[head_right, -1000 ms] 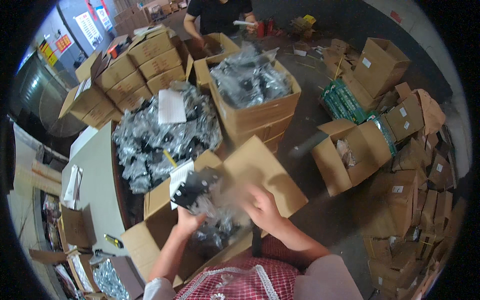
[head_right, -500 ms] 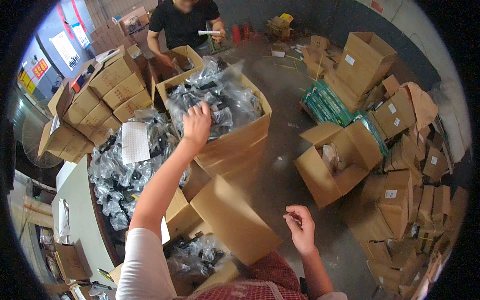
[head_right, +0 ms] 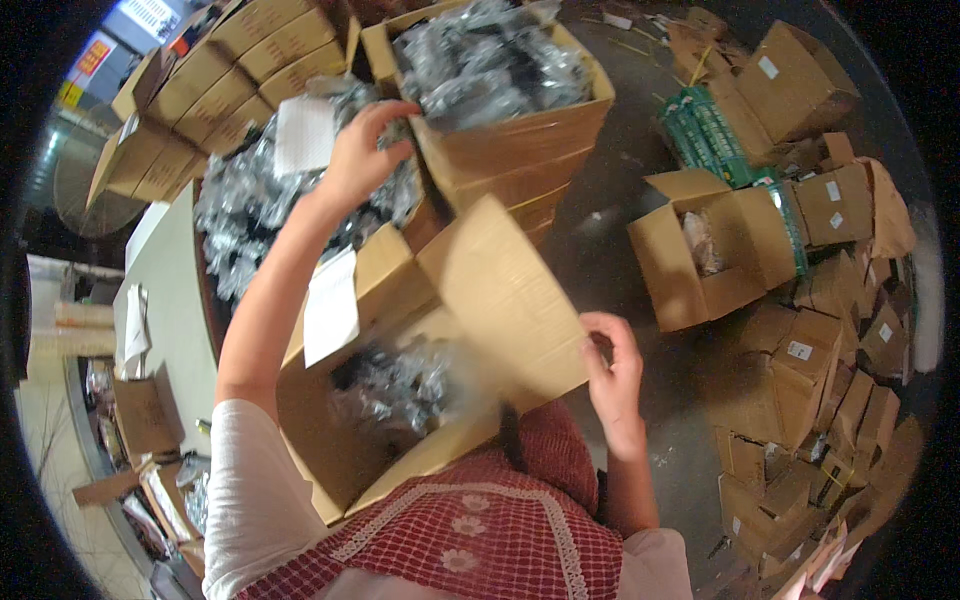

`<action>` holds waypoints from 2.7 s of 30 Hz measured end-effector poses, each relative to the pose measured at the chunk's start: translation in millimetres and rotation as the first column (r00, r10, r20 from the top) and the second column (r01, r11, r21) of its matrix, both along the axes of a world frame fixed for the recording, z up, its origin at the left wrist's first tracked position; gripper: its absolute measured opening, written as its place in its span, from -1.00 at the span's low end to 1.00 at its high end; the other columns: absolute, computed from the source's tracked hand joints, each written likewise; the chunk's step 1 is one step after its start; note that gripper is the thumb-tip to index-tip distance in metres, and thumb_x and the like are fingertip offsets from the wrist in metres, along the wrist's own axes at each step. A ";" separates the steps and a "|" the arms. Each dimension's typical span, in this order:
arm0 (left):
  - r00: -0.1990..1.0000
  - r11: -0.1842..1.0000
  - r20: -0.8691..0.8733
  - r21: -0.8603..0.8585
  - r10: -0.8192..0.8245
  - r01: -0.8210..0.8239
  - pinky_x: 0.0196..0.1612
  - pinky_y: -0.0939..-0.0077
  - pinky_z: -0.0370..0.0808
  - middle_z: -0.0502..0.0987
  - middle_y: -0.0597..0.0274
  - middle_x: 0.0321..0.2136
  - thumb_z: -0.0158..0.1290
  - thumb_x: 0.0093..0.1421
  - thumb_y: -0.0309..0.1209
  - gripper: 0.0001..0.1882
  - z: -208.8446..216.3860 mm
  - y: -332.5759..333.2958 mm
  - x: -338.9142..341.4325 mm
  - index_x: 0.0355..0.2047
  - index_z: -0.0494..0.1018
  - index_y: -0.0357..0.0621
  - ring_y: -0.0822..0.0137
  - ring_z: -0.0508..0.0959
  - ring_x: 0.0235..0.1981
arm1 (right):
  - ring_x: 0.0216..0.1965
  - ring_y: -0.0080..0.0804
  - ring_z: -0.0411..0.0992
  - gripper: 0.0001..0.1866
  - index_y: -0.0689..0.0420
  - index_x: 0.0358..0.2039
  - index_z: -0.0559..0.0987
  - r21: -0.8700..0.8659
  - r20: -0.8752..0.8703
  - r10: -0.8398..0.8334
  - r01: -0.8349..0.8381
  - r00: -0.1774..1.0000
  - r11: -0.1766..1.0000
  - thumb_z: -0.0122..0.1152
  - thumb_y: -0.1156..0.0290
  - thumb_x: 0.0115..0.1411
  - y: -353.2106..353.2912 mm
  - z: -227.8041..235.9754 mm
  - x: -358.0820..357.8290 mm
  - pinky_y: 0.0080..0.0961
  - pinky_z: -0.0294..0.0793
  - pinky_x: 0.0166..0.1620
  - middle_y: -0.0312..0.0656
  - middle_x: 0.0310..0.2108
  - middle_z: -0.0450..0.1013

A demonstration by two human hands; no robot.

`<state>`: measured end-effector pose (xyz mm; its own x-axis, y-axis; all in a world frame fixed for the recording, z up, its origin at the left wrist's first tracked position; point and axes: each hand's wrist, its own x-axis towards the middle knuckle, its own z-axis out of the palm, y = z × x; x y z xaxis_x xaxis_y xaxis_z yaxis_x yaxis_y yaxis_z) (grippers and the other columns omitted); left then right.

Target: The person repeatedly picks up small black electronic components wrapped in plastic from a cardboard box, removes them from the plastic, and places them into another box. The person also handles a small white paper or label during the process.

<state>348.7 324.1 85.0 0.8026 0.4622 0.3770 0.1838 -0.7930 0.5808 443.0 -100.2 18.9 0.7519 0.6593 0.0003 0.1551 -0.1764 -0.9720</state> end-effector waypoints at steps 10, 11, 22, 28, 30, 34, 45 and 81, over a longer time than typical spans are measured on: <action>0.887 0.793 0.055 -0.476 0.458 -0.380 -0.07 0.48 0.54 0.68 0.19 -0.24 -0.02 0.25 -0.70 -0.75 -67.4 -149.0 -284.2 -0.20 0.63 -0.24 0.38 0.64 -0.16 | 0.11 -0.01 0.40 -0.69 0.14 -0.13 0.57 -0.107 0.728 0.145 -0.098 0.670 0.989 0.25 0.63 0.07 31.1 18.3 -102.5 -0.17 0.32 0.24 -0.10 -0.03 0.50; 0.868 0.734 0.057 -0.563 0.493 -0.380 -0.07 0.51 0.54 0.67 0.22 -0.25 -0.03 0.26 -0.71 -0.75 -76.8 -164.3 -304.0 -0.21 0.62 -0.26 0.42 0.62 -0.17 | 0.12 -0.02 0.40 -0.71 0.16 -0.13 0.58 -0.120 0.665 0.189 -0.147 0.722 0.982 0.24 0.61 0.09 35.8 16.2 -116.5 -0.16 0.32 0.22 -0.10 -0.02 0.50; 0.566 0.874 -0.797 -0.413 -0.211 -0.257 0.03 0.06 0.57 0.67 -0.15 -0.17 0.08 0.26 -0.27 -0.64 -170.1 -249.6 -365.0 -0.01 0.60 -0.16 -0.13 0.65 -0.07 | 0.14 0.02 0.44 -0.66 0.18 -0.02 0.58 -0.617 0.329 0.794 -0.520 0.511 0.590 0.24 0.47 0.17 95.0 -65.7 -170.9 -0.16 0.42 0.18 -0.04 0.07 0.48; 0.628 0.877 -0.760 -0.406 -0.166 -0.259 0.05 0.07 0.56 0.63 -0.20 -0.08 0.05 0.24 -0.30 -0.64 -170.4 -276.2 -340.3 -0.09 0.60 -0.30 -0.09 0.64 -0.03 | 0.32 0.08 0.28 -0.46 0.26 0.14 0.48 -0.954 0.108 0.992 -0.275 0.059 0.120 0.29 0.47 0.12 163.2 -140.7 -155.9 0.01 0.24 0.36 0.07 0.28 0.32; 0.669 0.884 -0.734 -0.384 -0.117 -0.267 0.07 0.08 0.56 0.63 -0.20 -0.07 0.01 0.27 -0.32 -0.66 -171.5 -279.9 -333.5 -0.10 0.60 -0.31 -0.10 0.63 -0.02 | 0.34 0.03 0.27 -0.44 0.27 0.16 0.47 -0.974 -0.003 1.000 -0.225 -0.022 -0.007 0.29 0.48 0.10 176.0 -166.7 -152.9 0.03 0.22 0.37 0.06 0.30 0.32; 0.683 0.858 -0.725 -0.403 -0.087 -0.318 0.05 0.05 0.55 0.60 -0.19 -0.06 -0.01 0.30 -0.30 -0.65 -185.5 -286.3 -331.8 -0.04 0.54 -0.28 -0.12 0.62 -0.02 | 0.20 0.01 0.43 -0.52 0.23 0.06 0.55 -0.903 0.090 0.944 -0.426 -0.317 -0.057 0.26 0.51 0.07 184.8 -214.9 -167.5 -0.06 0.42 0.23 0.02 0.14 0.49; 0.657 0.762 -0.750 -0.382 0.075 -0.523 0.04 -0.03 0.56 0.59 -0.32 -0.11 0.00 0.26 -0.20 -0.51 -225.2 -283.0 -348.4 0.03 0.42 -0.38 -0.25 0.60 0.00 | 0.12 0.04 0.49 -0.54 0.05 0.19 0.53 -0.936 -0.104 0.931 -0.282 -0.349 -0.210 0.16 0.38 0.26 151.1 -332.6 -191.8 -0.12 0.54 0.12 -0.03 0.25 0.38; 0.475 -0.394 -0.198 -0.847 0.857 0.358 -0.18 0.27 0.61 0.60 0.10 -0.17 0.29 -0.03 -0.52 -0.44 -66.2 -376.6 -405.2 0.04 0.42 -0.19 0.16 0.64 -0.19 | 0.30 0.08 0.32 -0.53 0.15 0.20 0.47 -0.620 0.005 1.000 -0.785 -0.030 -0.020 0.14 0.51 0.25 196.4 -159.8 -284.0 -0.07 0.45 0.25 0.05 0.27 0.35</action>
<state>-56.5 -52.5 18.9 0.2433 0.6310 -0.7367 -0.6634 0.6623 0.3482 159.0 96.2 -141.0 -0.5400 0.7382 -0.4043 0.7358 0.1808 -0.6527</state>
